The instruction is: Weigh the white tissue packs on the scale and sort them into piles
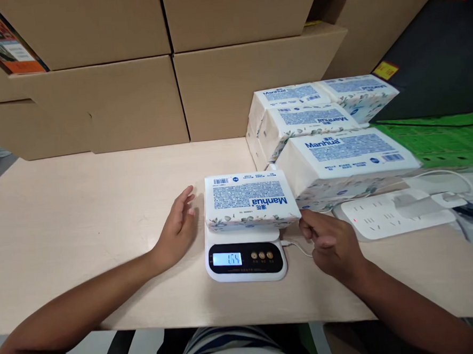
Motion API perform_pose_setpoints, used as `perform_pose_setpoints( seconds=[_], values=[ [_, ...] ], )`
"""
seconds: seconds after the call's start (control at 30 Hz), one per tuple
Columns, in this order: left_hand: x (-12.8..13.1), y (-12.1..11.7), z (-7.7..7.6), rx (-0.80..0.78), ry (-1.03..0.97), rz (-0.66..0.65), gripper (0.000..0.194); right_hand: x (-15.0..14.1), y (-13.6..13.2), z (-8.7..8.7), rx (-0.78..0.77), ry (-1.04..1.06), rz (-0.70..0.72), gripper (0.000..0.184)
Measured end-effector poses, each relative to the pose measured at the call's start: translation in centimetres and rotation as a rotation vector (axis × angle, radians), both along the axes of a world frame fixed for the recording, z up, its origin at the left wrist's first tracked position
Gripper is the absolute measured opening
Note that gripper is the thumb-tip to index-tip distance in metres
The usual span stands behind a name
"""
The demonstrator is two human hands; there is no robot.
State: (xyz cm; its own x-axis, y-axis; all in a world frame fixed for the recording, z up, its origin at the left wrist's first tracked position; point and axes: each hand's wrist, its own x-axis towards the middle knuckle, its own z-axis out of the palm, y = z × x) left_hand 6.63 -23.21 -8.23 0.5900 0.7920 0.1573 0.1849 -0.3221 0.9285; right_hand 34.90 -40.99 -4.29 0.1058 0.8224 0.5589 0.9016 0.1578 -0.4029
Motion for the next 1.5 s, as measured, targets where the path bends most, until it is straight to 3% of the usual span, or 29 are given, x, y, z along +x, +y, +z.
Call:
perform_pose_setpoints(
  seconds=[0.1, 0.23, 0.53, 0.73, 1.1, 1.27, 1.5],
  values=[
    [0.1, 0.6, 0.1, 0.001, 0.034, 0.006, 0.051, 0.0, -0.1, 0.1, -0.009, 0.042, 0.005, 0.08],
    [0.3, 0.1, 1.0, 0.118, 0.099, -0.045, 0.041, 0.1, -0.3, -0.3, -0.045, 0.097, 0.019, 0.082],
    [0.6, -0.2, 1.8, 0.109, 0.111, -0.122, 0.039, 0.1, -0.1, -0.4, -0.094, 0.176, 0.104, 0.082],
    [1.1, -0.4, 2.2, 0.215, 0.016, -0.22, 0.047, 0.3, -0.2, -1.2, -0.127, 0.184, 0.15, 0.082],
    [1.1, -0.3, 2.0, 0.272, 0.012, -0.236, 0.053, 0.4, -0.3, -1.8, -0.194, 0.22, 0.177, 0.076],
    [1.1, -0.3, 2.4, 0.244, 0.04, -0.221, 0.045, 0.4, -0.2, -1.9, -0.187, 0.196, 0.155, 0.075],
    [0.6, -0.4, 2.4, 0.191, 0.091, -0.199, 0.045, -0.5, 0.3, -0.9, -0.337, 0.069, -0.022, 0.053]
  ],
)
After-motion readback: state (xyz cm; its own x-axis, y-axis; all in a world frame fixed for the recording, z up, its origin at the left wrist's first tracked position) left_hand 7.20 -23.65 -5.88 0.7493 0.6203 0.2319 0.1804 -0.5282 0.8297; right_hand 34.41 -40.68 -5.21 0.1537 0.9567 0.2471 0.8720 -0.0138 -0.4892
